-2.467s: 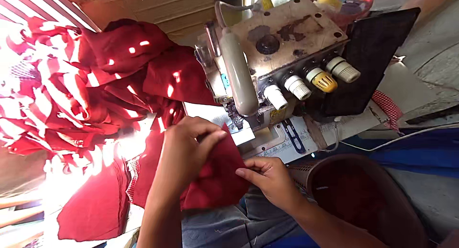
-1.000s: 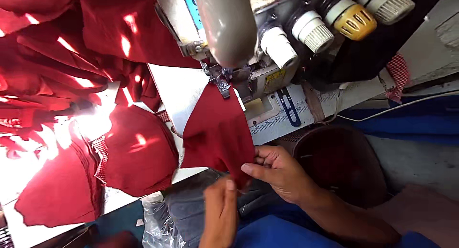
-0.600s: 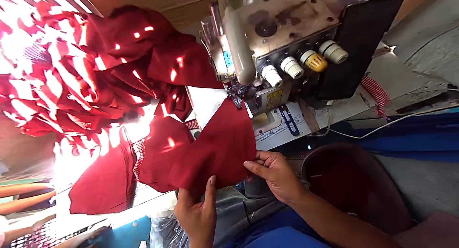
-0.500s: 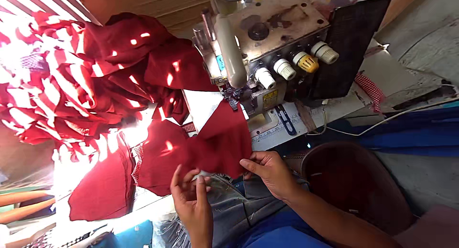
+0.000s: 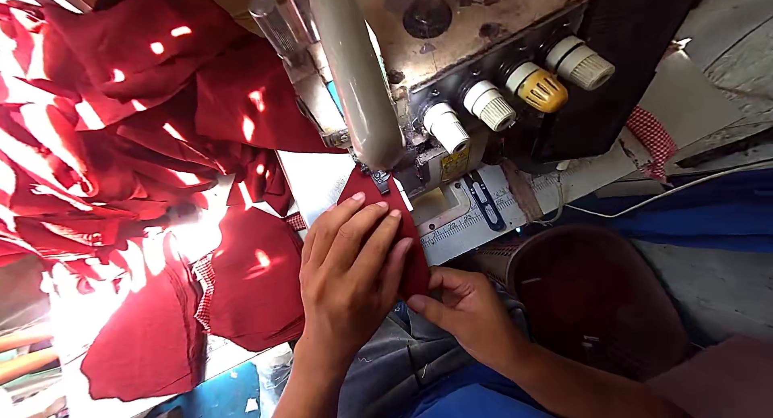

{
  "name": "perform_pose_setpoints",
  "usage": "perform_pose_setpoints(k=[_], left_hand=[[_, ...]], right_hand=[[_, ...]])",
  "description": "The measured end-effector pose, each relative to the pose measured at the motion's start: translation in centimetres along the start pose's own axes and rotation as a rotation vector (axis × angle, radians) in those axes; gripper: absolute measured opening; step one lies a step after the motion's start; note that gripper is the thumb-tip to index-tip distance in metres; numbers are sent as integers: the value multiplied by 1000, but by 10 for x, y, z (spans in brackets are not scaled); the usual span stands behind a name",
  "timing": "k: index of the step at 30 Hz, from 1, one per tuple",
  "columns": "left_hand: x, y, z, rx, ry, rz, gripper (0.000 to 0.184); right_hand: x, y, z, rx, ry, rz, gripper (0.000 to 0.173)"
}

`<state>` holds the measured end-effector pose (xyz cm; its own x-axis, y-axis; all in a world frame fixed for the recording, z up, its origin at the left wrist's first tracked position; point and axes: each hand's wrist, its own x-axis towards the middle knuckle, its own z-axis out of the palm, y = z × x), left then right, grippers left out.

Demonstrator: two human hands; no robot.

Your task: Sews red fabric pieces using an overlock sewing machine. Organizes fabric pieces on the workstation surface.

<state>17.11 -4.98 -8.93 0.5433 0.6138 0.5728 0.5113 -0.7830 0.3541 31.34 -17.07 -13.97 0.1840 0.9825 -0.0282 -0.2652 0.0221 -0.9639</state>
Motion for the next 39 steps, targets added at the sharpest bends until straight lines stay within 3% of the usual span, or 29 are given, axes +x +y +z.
perform_pose_setpoints(k=[11, 20, 23, 26, 27, 29, 31, 32, 35, 39], left_hand=[[16, -15, -8, 54, -47, 93, 16], [5, -17, 1, -25, -12, 59, 20], [-21, 0, 1, -52, 130, -79, 19], [-58, 26, 3, -285, 267, -407, 19], [-67, 32, 7, -491, 237, -542, 30], [-72, 38, 15, -1145, 141, -855, 47], [-65, 39, 20, -1725, 244, -1091, 43], [-59, 38, 20, -1839, 340, -1136, 37], [-50, 36, 15, -1623, 525, -1113, 22], [-49, 33, 11, -1264, 569, -1045, 14]], right_hand=[[58, -19, 4, 23, -21, 3, 9], [59, -18, 8, 24, 62, 1, 21], [55, -13, 5, 36, -13, 51, 10], [49, -22, -1, 95, -97, 114, 12], [47, -26, -3, 134, -118, 135, 13], [44, -31, -6, 231, -155, 183, 13], [43, -32, -7, 292, -171, 213, 13], [44, -32, -7, 299, -171, 221, 14], [44, -29, -6, 297, -156, 243, 19], [43, -20, -1, 318, -126, 232, 40]])
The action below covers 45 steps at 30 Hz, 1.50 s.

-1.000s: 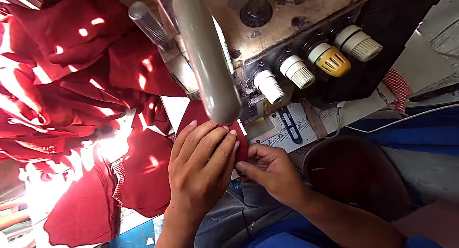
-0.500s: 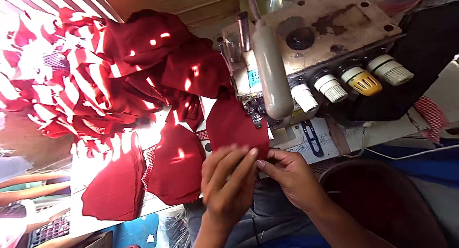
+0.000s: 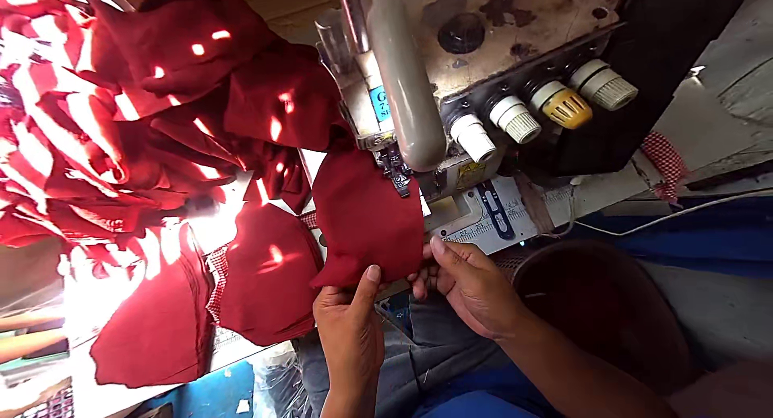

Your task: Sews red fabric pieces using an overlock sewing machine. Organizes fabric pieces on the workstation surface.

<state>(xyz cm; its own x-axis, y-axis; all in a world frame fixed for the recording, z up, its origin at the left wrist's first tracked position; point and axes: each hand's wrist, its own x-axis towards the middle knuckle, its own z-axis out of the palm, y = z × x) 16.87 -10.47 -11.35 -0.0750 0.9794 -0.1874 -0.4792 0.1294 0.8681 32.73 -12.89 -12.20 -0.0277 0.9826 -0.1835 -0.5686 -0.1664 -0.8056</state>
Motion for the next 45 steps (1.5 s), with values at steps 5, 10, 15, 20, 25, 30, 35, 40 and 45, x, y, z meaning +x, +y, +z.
perform_pose_setpoints(k=[5, 10, 15, 20, 25, 30, 35, 40, 45], left_hand=[[2, 0, -3, 79, 17, 66, 10], [-9, -17, -21, 301, 132, 376, 37], [13, -11, -23, 1129, -172, 1104, 71], [50, 9, -7, 1222, -581, 1233, 29], [51, 19, -2, 1238, -647, 1197, 22], [53, 22, 1, 1255, -623, 1157, 22], [60, 25, 2, 1209, -647, 1086, 27], [73, 32, 5, 1175, -685, 1005, 34], [89, 44, 13, 1154, -682, 934, 34]], right_hand=[[3, 8, 9, -169, 110, -141, 12], [-5, 4, 12, -278, 124, -171, 14], [-9, 5, 15, -236, 96, -185, 13], [-12, 2, 4, -74, 0, -121, 13], [0, -6, -9, -142, 0, -157, 14], [16, -17, -10, -203, 17, -196, 14], [34, -27, -10, -386, 81, -272, 20], [50, -39, -4, -769, 231, -333, 42], [53, -41, -5, -1067, 292, -473, 46]])
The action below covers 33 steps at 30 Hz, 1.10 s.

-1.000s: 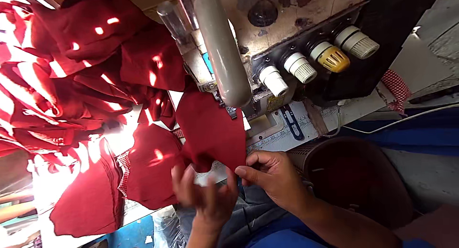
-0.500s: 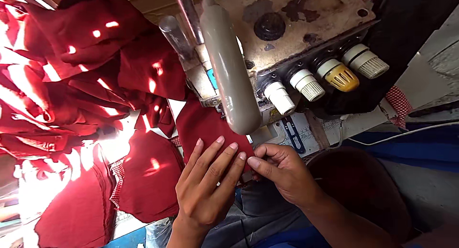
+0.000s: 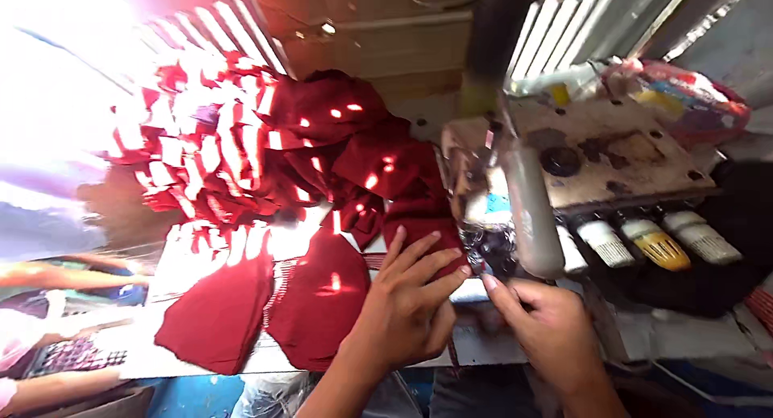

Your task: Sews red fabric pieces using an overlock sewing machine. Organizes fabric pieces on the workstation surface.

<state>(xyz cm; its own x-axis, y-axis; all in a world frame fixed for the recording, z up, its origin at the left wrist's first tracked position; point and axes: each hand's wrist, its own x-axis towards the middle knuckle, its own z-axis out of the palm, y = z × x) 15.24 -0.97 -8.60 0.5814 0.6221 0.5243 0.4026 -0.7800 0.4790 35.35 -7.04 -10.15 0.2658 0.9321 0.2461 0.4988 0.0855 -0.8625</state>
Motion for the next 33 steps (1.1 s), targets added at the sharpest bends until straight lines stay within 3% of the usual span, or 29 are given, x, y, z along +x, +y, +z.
perform_pose_setpoints(k=[2, 5, 9, 12, 15, 17, 19, 21, 24, 26, 28, 30, 33], left_hand=[[6, -3, -1, 5, -1, -34, 35], [13, -8, -1, 18, 15, -73, 32], [22, -13, -4, 60, 16, -104, 25], [38, -18, -19, 61, 92, -208, 33], [66, -44, -37, 89, 205, -401, 26], [82, -72, -39, 74, 103, -471, 47], [88, -87, -36, 73, 66, -451, 28], [88, -79, -46, 150, 152, -427, 14], [90, -62, -77, 126, 463, -504, 23], [106, -78, -96, 154, 693, -471, 26], [126, -110, -115, 266, 755, -393, 28], [141, -139, -130, 347, 623, -472, 35], [139, -149, -144, 357, 266, -644, 63]], right_hand=[[-6, 4, -1, -24, 4, -110, 46], [-21, 18, -4, 76, -175, -212, 47], [-37, 44, 4, -30, -315, -331, 41], [-35, 45, 9, -49, -281, -295, 41], [-34, 53, 17, -11, -192, -288, 46], [-37, 58, 19, 10, -168, -307, 44], [-38, 58, 18, 28, -182, -320, 43], [-37, 58, 14, 50, -206, -318, 43], [-37, 58, 12, 90, -224, -293, 43], [-35, 58, 13, 93, -232, -287, 41], [-35, 56, 12, 79, -239, -290, 40], [-36, 54, 11, 69, -240, -294, 41], [-35, 52, 11, 51, -243, -294, 41]])
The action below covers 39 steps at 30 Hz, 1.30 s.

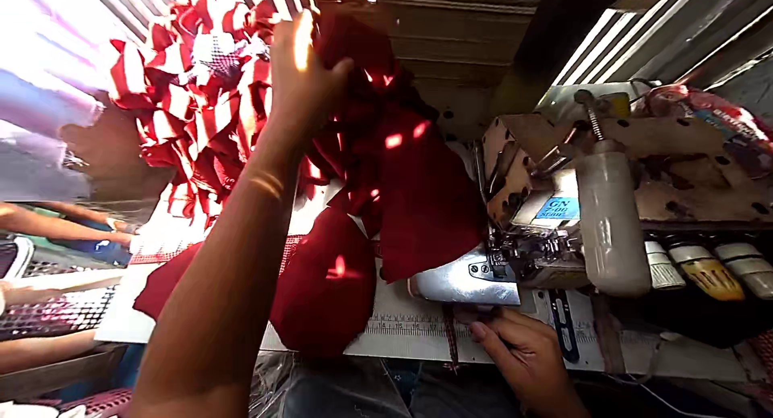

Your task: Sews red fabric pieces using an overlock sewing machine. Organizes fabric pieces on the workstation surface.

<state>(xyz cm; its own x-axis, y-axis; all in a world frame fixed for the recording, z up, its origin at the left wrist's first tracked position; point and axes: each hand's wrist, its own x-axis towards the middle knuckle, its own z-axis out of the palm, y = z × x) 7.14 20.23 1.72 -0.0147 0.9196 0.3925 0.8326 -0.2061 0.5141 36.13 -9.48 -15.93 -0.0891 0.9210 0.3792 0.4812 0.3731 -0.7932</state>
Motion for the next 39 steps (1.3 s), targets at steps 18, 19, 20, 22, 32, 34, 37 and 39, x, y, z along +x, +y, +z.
perform_pose_setpoints(k=[18, 19, 20, 22, 32, 34, 37, 39], left_hand=[[-344, -134, -96, 22, -16, -174, 36], [-346, -145, -102, 35, 1, -208, 34], [-346, -155, -108, 33, -3, -227, 31], [-341, -172, -118, 2, -57, -226, 26], [-320, -217, -114, -98, -288, -153, 17], [-321, -220, -116, -109, -293, -101, 14], [-318, -218, -122, -69, -303, -25, 16], [-316, -217, -125, -33, -300, 15, 19]], right_hand=[[38, -69, 77, 93, -409, -197, 19], [47, -72, 90, 14, -434, -229, 20], [56, -73, 101, -79, -461, -248, 20], [70, -74, 116, -229, -518, -261, 17], [85, -71, 116, -312, -692, -287, 20], [85, -68, 116, -287, -682, -278, 20], [89, -69, 113, -268, -705, -271, 22], [91, -72, 111, -269, -720, -275, 23]])
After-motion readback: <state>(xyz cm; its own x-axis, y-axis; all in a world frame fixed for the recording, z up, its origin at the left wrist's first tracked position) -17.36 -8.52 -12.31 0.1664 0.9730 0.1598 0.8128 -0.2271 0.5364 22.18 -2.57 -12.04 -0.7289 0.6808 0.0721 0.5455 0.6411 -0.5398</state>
